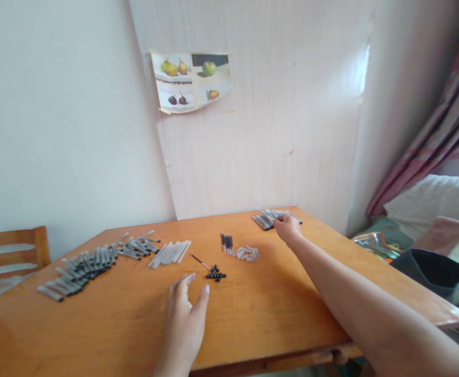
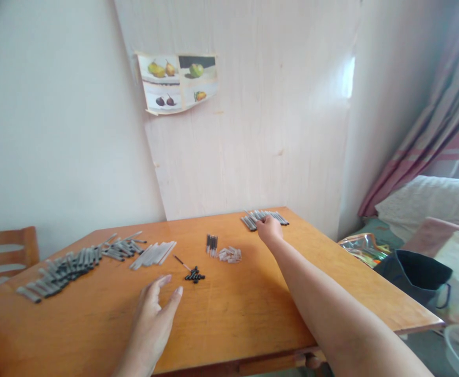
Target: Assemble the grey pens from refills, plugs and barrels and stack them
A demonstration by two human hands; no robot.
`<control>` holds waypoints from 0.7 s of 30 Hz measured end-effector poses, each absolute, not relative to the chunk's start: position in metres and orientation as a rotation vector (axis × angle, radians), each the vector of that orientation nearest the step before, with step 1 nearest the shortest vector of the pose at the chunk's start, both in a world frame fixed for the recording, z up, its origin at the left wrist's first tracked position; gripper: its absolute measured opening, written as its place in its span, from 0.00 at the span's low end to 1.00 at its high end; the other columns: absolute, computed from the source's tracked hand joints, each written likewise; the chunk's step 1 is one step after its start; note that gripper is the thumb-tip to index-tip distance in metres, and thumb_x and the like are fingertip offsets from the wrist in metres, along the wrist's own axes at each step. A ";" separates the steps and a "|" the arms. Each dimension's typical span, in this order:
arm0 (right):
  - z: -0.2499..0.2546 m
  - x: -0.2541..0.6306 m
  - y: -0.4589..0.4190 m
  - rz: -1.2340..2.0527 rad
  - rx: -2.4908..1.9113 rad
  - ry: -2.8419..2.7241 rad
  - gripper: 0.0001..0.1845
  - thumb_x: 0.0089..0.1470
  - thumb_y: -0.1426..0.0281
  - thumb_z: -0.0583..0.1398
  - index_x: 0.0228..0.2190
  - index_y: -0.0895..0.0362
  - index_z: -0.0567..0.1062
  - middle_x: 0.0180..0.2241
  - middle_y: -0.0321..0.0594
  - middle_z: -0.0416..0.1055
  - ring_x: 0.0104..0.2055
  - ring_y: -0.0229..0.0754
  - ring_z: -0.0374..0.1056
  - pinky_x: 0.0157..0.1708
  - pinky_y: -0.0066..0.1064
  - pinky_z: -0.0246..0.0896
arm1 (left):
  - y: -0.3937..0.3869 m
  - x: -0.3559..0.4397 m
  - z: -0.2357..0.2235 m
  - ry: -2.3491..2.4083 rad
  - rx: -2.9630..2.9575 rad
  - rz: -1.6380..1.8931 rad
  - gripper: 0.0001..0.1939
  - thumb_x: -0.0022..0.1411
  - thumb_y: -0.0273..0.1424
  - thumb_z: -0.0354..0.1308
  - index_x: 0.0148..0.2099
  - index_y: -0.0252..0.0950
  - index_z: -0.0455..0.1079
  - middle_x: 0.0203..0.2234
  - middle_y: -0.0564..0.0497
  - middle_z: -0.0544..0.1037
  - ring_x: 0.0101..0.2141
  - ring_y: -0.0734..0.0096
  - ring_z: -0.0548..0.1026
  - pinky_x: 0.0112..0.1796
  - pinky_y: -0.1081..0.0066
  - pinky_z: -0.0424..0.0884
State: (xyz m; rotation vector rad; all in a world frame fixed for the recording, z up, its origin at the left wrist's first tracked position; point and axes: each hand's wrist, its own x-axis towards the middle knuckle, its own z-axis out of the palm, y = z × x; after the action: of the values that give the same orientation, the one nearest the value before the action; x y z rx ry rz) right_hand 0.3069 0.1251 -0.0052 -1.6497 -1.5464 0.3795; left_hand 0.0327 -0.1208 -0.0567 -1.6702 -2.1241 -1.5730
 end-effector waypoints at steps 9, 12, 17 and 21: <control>-0.018 0.303 0.145 0.286 -1.854 -1.569 0.15 0.54 0.66 0.53 0.34 0.59 0.77 0.37 0.52 0.76 0.40 0.49 0.71 0.36 0.32 0.60 | -0.122 0.034 -0.057 -2.178 -1.667 -1.576 0.25 0.58 0.46 0.53 0.51 0.35 0.65 0.49 0.42 0.70 0.53 0.54 0.67 0.54 0.51 0.62; -0.018 0.301 0.149 0.275 -1.887 -1.582 0.15 0.54 0.66 0.53 0.36 0.58 0.77 0.39 0.52 0.75 0.42 0.50 0.71 0.36 0.33 0.61 | -0.122 0.035 -0.056 -2.201 -1.668 -1.583 0.25 0.57 0.46 0.54 0.51 0.35 0.66 0.49 0.42 0.69 0.53 0.55 0.67 0.55 0.51 0.61; -0.020 0.298 0.155 0.265 -1.931 -1.591 0.14 0.55 0.66 0.52 0.37 0.56 0.76 0.41 0.51 0.75 0.44 0.51 0.71 0.37 0.35 0.62 | -0.122 0.035 -0.054 -2.245 -1.665 -1.609 0.26 0.56 0.47 0.55 0.51 0.35 0.66 0.50 0.41 0.69 0.54 0.53 0.66 0.56 0.49 0.59; -0.022 0.297 0.159 0.270 -1.955 -1.597 0.14 0.55 0.67 0.52 0.37 0.55 0.76 0.41 0.50 0.75 0.44 0.51 0.71 0.37 0.36 0.62 | -0.122 0.035 -0.055 -2.269 -1.664 -1.631 0.26 0.55 0.47 0.55 0.51 0.36 0.66 0.51 0.41 0.69 0.54 0.52 0.65 0.56 0.48 0.59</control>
State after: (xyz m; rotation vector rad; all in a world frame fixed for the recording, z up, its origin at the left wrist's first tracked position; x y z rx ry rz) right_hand 0.2967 0.1593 -0.0222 -1.9554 -1.5965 0.2702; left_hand 0.0350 -0.1222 -0.0549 -1.6636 -2.2686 -1.6310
